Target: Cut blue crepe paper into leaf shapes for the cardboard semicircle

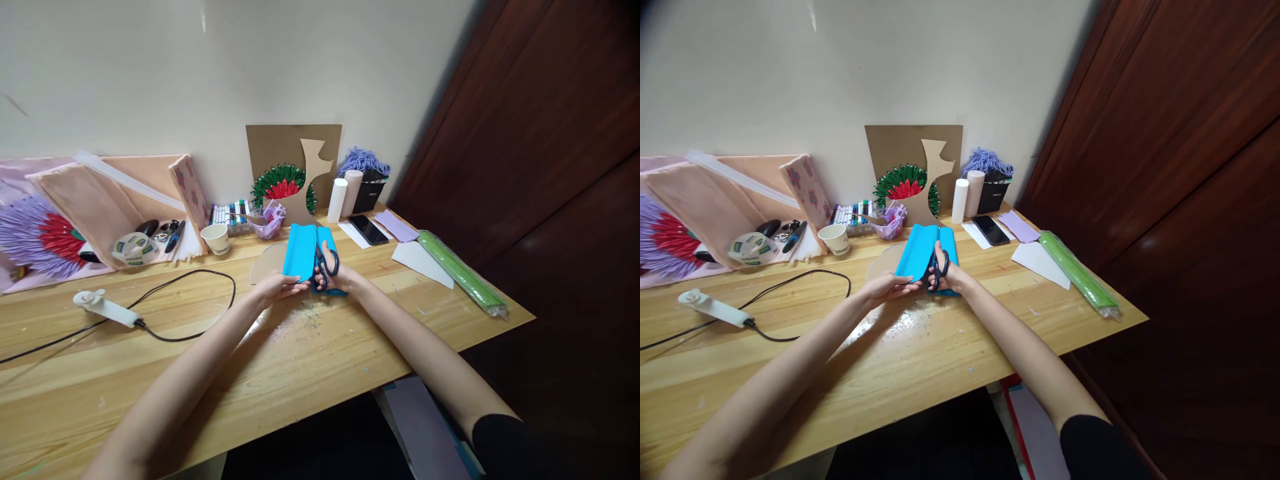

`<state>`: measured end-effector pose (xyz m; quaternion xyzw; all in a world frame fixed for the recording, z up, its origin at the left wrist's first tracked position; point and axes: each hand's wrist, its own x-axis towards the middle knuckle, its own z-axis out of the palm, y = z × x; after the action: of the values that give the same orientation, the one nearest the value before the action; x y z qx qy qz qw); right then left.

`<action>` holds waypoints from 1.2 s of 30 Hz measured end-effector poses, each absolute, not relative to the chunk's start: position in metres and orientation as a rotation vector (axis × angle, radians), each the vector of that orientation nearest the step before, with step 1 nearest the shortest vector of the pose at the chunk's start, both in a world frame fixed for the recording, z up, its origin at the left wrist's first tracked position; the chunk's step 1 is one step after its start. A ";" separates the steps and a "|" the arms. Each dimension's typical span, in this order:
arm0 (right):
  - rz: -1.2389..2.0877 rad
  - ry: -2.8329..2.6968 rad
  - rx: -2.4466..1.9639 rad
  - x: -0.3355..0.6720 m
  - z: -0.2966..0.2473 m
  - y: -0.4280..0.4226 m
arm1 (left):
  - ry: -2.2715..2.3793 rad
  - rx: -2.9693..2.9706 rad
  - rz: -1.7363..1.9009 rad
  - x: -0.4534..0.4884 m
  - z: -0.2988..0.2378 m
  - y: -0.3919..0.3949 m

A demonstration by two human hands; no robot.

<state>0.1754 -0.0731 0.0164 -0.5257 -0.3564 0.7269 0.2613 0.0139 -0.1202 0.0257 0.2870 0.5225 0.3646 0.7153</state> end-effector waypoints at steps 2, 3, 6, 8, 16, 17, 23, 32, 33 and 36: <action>1.987 -0.969 -1.421 0.175 0.019 -0.070 | 1.150 0.625 0.794 0.013 0.027 -0.121; 1.984 -0.975 -1.415 0.174 0.020 -0.069 | 1.144 0.619 0.791 0.012 0.027 -0.121; 1.929 -0.993 -1.397 0.174 0.021 -0.069 | 1.137 0.603 0.797 0.011 0.027 -0.120; 1.891 -1.003 -1.393 0.174 0.020 -0.068 | 1.135 0.588 0.801 0.011 0.027 -0.119; 1.946 -1.022 -1.420 0.174 0.022 -0.053 | 1.104 0.560 0.796 0.008 0.027 -0.122; 1.937 -1.027 -1.419 0.174 0.022 -0.051 | 1.100 0.558 0.797 0.007 0.026 -0.122; 1.941 -1.061 -1.418 0.176 0.019 -0.042 | 1.087 0.530 0.810 0.004 0.025 -0.120; 1.930 -1.107 -1.426 0.174 0.018 -0.024 | 1.078 0.487 0.831 -0.001 0.026 -0.123; 1.924 -1.116 -1.423 0.174 0.018 -0.023 | 1.078 0.481 0.832 -0.002 0.026 -0.123; 1.947 -1.136 -1.421 0.175 0.017 -0.022 | 1.082 0.459 0.821 -0.005 0.026 -0.123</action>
<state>0.1748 -0.0219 0.0174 -0.5184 -0.4142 0.7099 0.2362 -0.0047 -0.1233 0.0257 0.2102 0.4957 0.3763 0.7540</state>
